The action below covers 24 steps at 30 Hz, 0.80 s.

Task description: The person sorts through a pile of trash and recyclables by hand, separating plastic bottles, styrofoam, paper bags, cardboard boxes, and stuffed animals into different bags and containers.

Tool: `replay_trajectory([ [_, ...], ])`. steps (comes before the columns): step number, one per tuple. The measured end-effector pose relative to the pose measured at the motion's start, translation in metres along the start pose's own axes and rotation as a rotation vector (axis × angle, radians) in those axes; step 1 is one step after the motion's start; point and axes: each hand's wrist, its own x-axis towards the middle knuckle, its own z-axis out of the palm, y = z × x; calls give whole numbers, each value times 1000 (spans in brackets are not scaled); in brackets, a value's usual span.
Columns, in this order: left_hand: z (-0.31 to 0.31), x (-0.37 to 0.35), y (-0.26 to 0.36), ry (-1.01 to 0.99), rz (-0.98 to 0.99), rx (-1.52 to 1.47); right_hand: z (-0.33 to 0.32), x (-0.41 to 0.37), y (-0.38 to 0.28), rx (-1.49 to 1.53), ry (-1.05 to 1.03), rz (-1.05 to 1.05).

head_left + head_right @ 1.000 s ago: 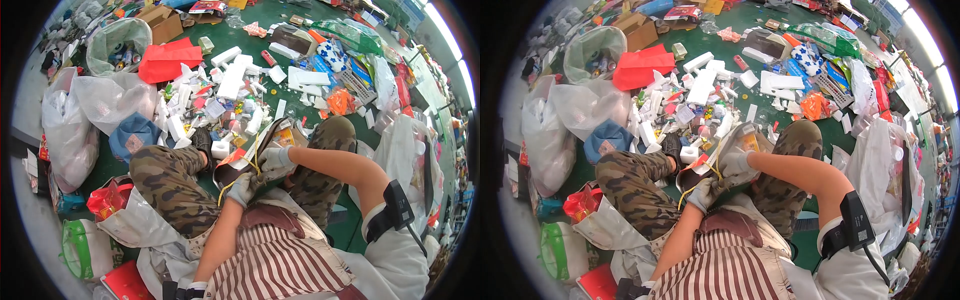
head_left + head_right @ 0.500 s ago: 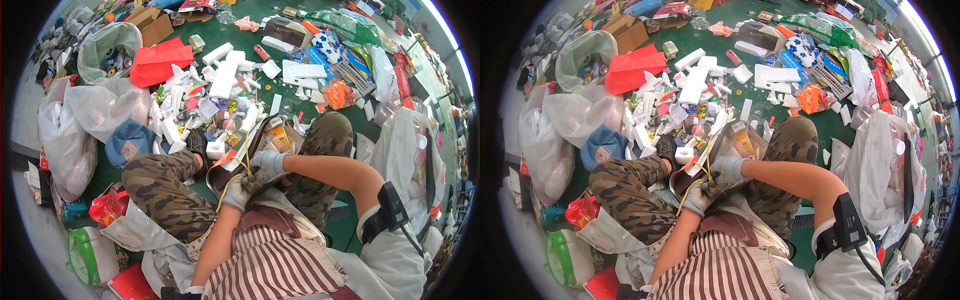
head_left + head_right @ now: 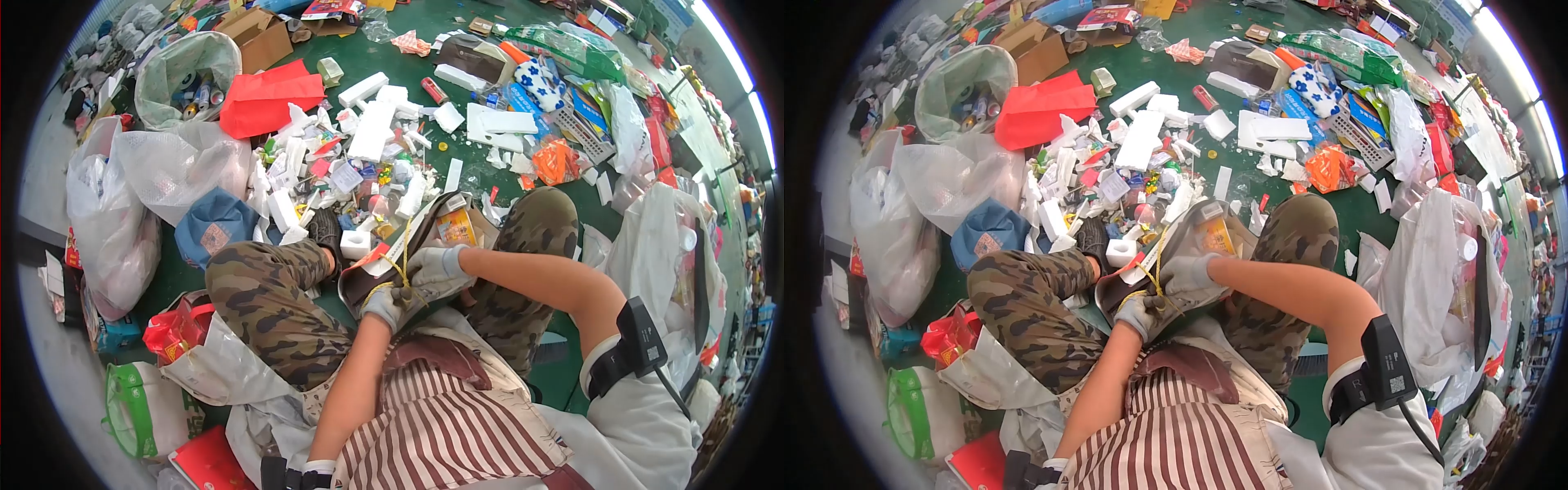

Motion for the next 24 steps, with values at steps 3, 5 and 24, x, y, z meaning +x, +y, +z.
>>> replay_trajectory([
  [3,-55,63,-11,-690,-74,-389,-10,2,-64,-798,-165,326],
  [5,-27,28,-11,-567,19,-338,-16,3,-59,-972,-228,274],
  [24,13,-4,4,-280,246,-345,-27,39,-44,1404,880,579],
])
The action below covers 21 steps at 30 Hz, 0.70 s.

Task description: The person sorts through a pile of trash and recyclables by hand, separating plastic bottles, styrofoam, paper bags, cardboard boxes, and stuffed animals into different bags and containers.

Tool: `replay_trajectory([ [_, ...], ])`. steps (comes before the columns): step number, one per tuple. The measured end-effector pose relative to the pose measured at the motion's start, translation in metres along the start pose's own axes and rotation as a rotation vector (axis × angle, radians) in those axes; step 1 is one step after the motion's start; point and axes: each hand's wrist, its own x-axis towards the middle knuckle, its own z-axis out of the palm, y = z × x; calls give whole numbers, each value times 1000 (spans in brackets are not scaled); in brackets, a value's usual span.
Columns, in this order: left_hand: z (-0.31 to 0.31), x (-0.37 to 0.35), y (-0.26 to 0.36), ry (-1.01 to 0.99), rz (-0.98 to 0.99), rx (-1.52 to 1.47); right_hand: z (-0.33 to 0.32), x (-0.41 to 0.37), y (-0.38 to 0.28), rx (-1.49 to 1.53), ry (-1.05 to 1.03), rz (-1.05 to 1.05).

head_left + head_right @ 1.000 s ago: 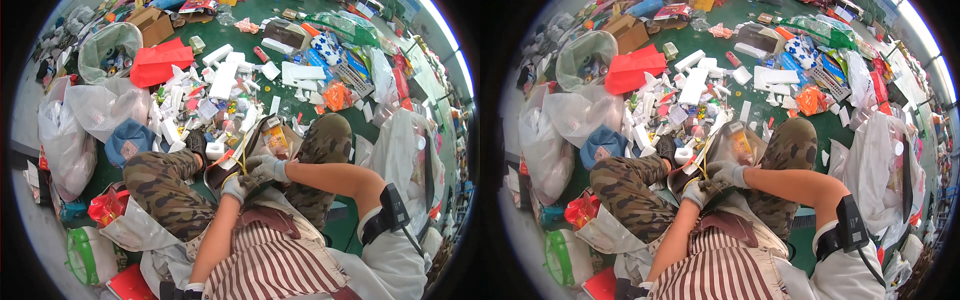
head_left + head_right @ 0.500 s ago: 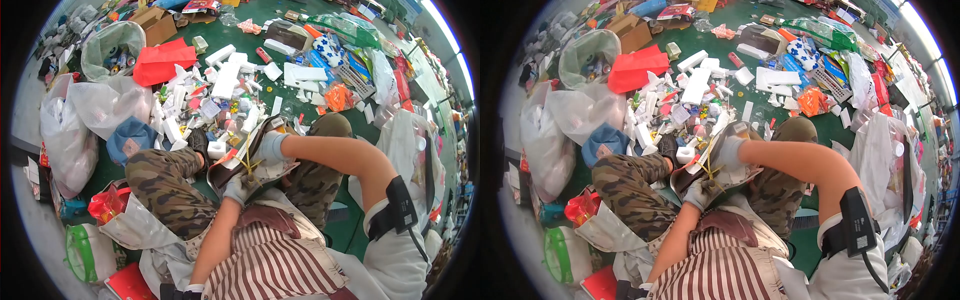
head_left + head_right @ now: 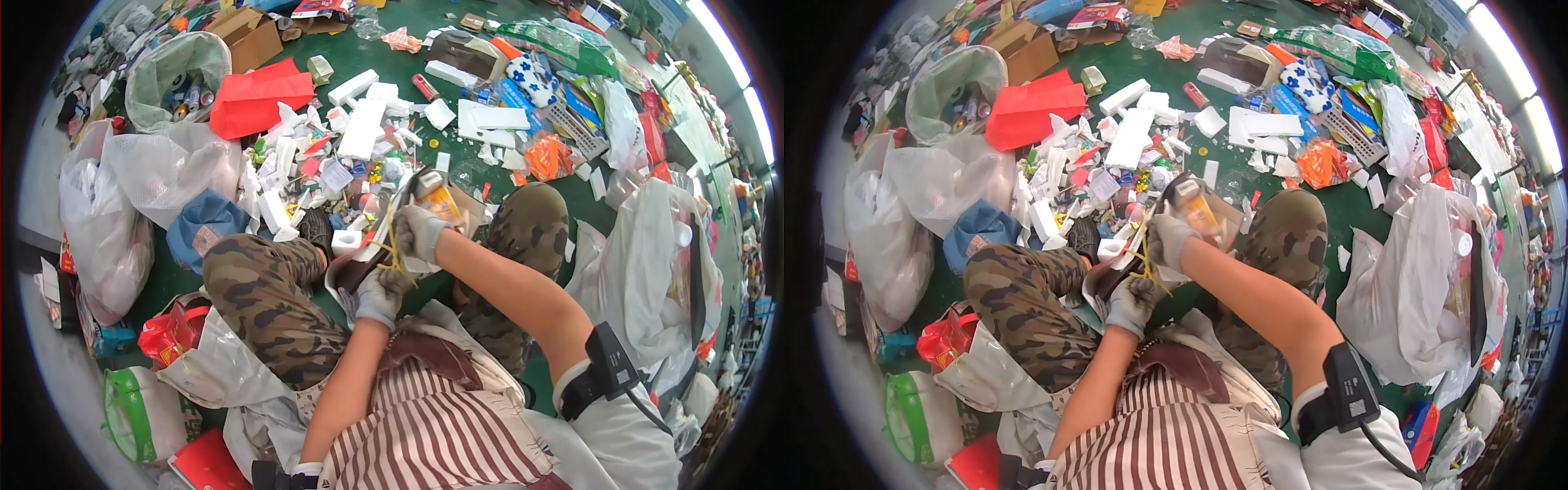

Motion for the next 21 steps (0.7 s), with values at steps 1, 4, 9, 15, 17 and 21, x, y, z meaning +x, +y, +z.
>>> replay_trajectory([
  [1,-2,-3,-1,63,43,-58,5,1,1,-56,50,-36],
  [4,12,-22,2,279,69,6,-2,-14,6,-565,-48,-297],
  [9,5,-49,2,265,-151,-247,-28,-95,-16,-1901,-167,-570],
  [15,41,-58,5,295,-102,-73,-56,-103,25,-1012,-505,-1039],
  [17,43,-62,8,218,-150,44,-44,-104,49,-718,-461,-656],
  [21,11,-52,18,-113,-151,132,-25,-103,76,-1091,-531,-1071],
])
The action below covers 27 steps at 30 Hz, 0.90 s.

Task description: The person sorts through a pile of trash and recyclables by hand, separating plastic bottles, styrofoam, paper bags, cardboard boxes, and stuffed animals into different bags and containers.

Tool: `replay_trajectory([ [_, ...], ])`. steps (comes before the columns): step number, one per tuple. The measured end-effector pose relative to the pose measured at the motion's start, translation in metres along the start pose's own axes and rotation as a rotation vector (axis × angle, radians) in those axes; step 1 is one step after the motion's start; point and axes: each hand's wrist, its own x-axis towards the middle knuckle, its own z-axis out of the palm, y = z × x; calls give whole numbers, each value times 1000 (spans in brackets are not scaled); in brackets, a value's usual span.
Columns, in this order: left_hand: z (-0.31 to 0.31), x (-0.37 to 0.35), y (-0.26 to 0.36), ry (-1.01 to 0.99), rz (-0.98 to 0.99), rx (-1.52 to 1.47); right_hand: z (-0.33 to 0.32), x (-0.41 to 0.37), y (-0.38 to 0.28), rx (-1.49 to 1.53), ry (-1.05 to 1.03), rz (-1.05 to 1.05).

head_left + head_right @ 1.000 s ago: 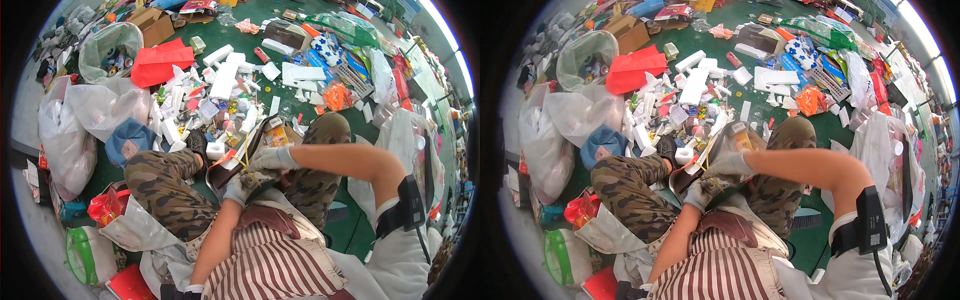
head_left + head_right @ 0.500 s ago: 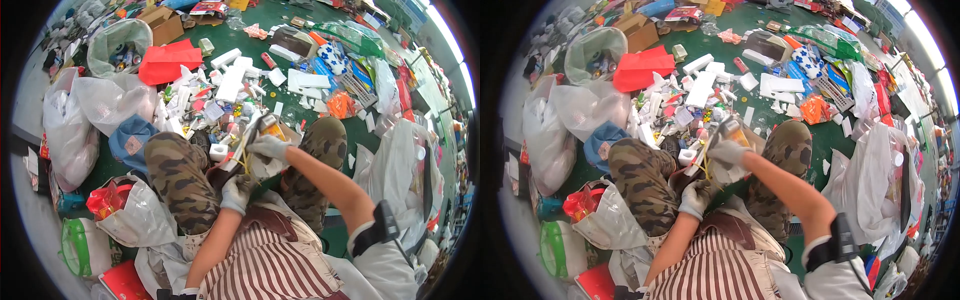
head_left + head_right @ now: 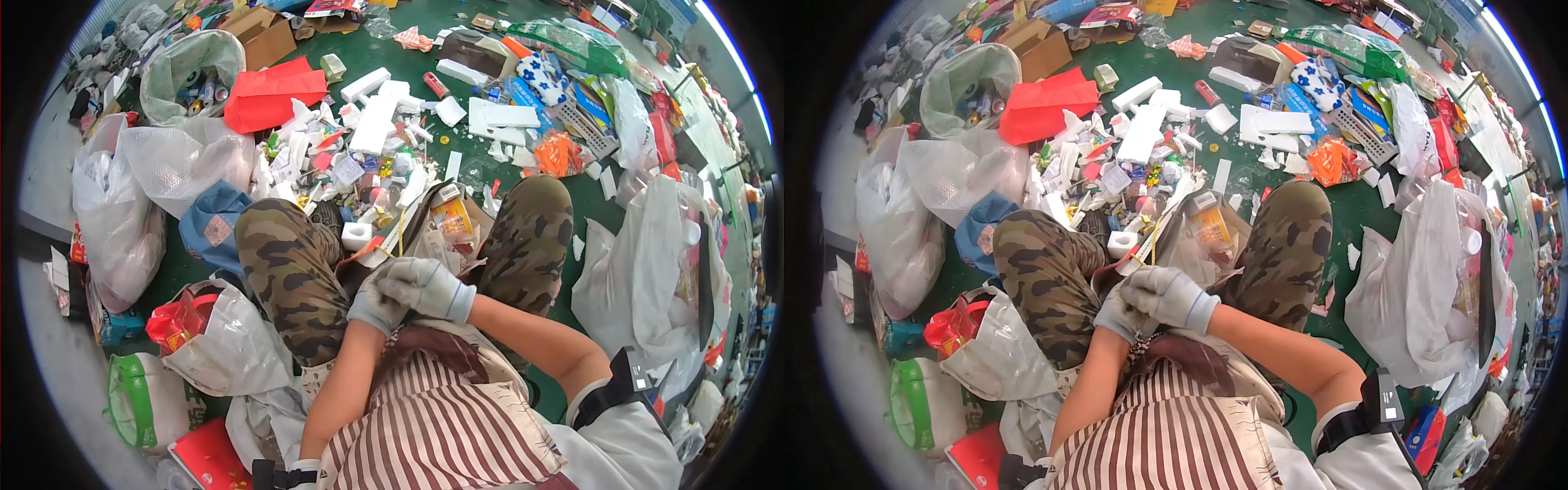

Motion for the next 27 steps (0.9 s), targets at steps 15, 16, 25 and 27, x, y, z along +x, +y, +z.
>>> replay_trajectory([
  [15,-14,20,2,398,66,-62,25,-13,78,-530,192,-39],
  [16,-9,15,6,406,24,-106,26,-13,79,-596,213,-46],
  [25,16,-40,-2,262,-57,-326,24,-17,98,-459,410,-67],
  [27,-4,-53,-23,277,-13,-180,23,-16,100,-405,432,-62],
])
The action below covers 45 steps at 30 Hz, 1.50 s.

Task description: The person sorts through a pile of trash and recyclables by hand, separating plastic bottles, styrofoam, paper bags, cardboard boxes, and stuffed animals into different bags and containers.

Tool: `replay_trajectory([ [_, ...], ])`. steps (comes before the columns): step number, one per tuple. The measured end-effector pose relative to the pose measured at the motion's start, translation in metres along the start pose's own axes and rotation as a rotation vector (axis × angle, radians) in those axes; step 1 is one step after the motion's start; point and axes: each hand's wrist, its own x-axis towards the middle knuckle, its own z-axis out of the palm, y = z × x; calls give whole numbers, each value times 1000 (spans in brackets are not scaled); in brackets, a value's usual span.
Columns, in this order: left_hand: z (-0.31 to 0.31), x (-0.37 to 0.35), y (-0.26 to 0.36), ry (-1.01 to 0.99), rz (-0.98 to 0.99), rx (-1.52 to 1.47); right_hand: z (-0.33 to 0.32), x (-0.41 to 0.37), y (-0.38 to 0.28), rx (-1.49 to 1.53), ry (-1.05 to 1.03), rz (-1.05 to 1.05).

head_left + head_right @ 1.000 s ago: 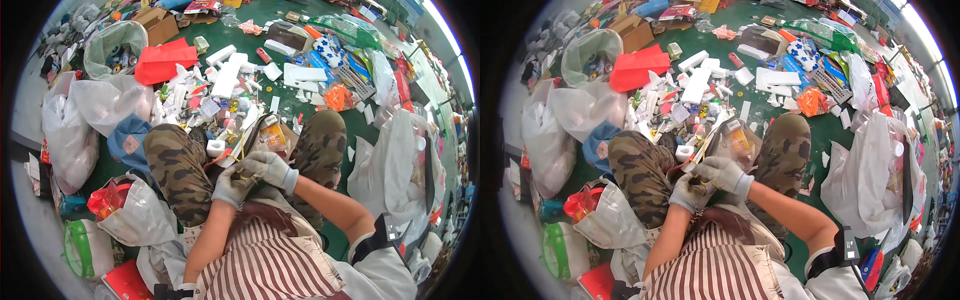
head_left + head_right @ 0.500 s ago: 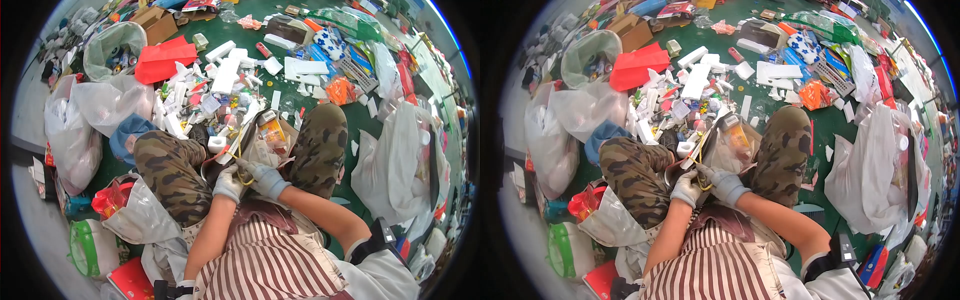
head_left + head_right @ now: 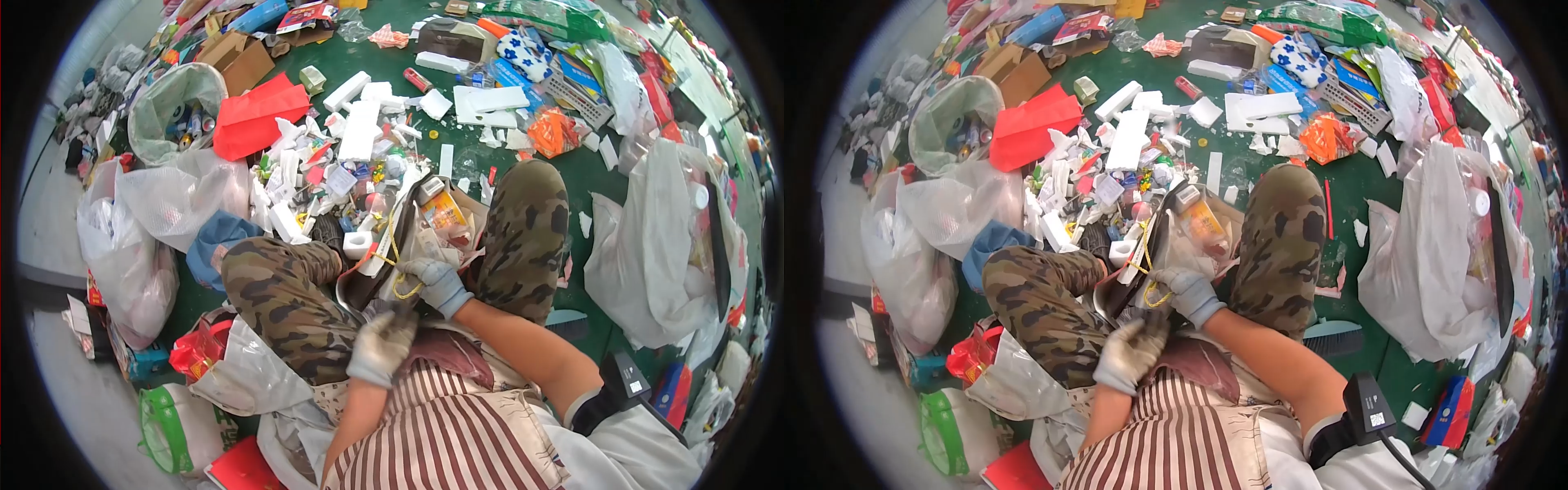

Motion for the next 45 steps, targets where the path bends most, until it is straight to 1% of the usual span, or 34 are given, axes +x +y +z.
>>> replay_trajectory([
  [1,-2,-6,-8,2,-15,94,0,1,0,47,5,11],
  [2,-2,-11,-13,-36,32,305,-1,1,-1,56,9,16],
  [4,2,-1,-15,-86,240,567,-1,2,-7,210,-71,147],
  [5,3,10,-15,-85,250,557,-2,2,-8,211,-81,138],
  [7,3,40,-16,-5,804,930,-4,2,-8,184,-36,71],
  [8,1,50,-16,-6,808,923,-4,2,-7,180,-40,66],
  [10,4,62,-16,-15,1061,1268,-4,1,-6,158,-60,117],
  [11,2,65,-18,-13,1078,1253,-5,1,-6,157,-60,114],
  [12,3,65,-17,-12,1081,1252,-6,1,-7,245,-74,181],
  [13,4,64,-15,48,1024,1189,-6,2,-7,333,-89,247],
  [14,6,64,-14,105,967,1123,-5,3,-8,332,-91,242],
  [16,13,61,-15,112,975,1094,-6,6,-10,336,-64,229],
  [17,15,60,-16,121,980,1073,-10,8,-11,255,-67,176],
  [18,15,63,-17,124,984,1061,-11,10,-10,251,-76,168],
  [20,14,68,-17,103,1065,1096,-10,14,-8,192,-35,104],
  [21,14,69,-16,108,1070,1088,-10,15,-7,192,-42,98],
  [23,13,69,-16,128,1227,1261,-7,16,-4,350,-93,195],
  [24,15,66,-15,134,1229,1254,-7,17,-6,349,-100,192],
  [26,18,62,-15,142,1226,1283,-11,18,-12,678,-161,435],
  [27,19,64,-17,147,1229,1269,-13,18,-12,669,-172,431],
  [29,18,66,-18,122,1007,928,-13,17,-12,653,-160,426],
  [32,18,65,-23,169,976,894,-12,17,-4,575,-204,456],
  [33,16,64,-23,140,952,932,-14,18,-5,595,-246,510],
  [34,13,63,-23,107,922,972,-11,20,-8,594,-256,491],
  [36,10,59,-29,18,921,888,-12,16,-12,874,-145,789],
  [37,12,59,-31,23,956,960,-13,18,-13,905,-136,856],
  [38,11,57,-30,32,985,1033,-14,18,-12,891,-133,868],
  [39,11,58,-25,129,1132,1318,-15,20,-11,949,-147,868],
  [40,12,58,-23,150,1263,1421,-16,20,-9,1010,-162,864],
  [41,12,57,-21,146,1241,1431,-14,20,-5,1083,-176,917],
  [43,12,56,-19,149,1224,1438,-12,16,-2,1103,-169,922],
  [45,8,61,-19,128,1163,1382,-10,15,-3,1125,-164,922],
])
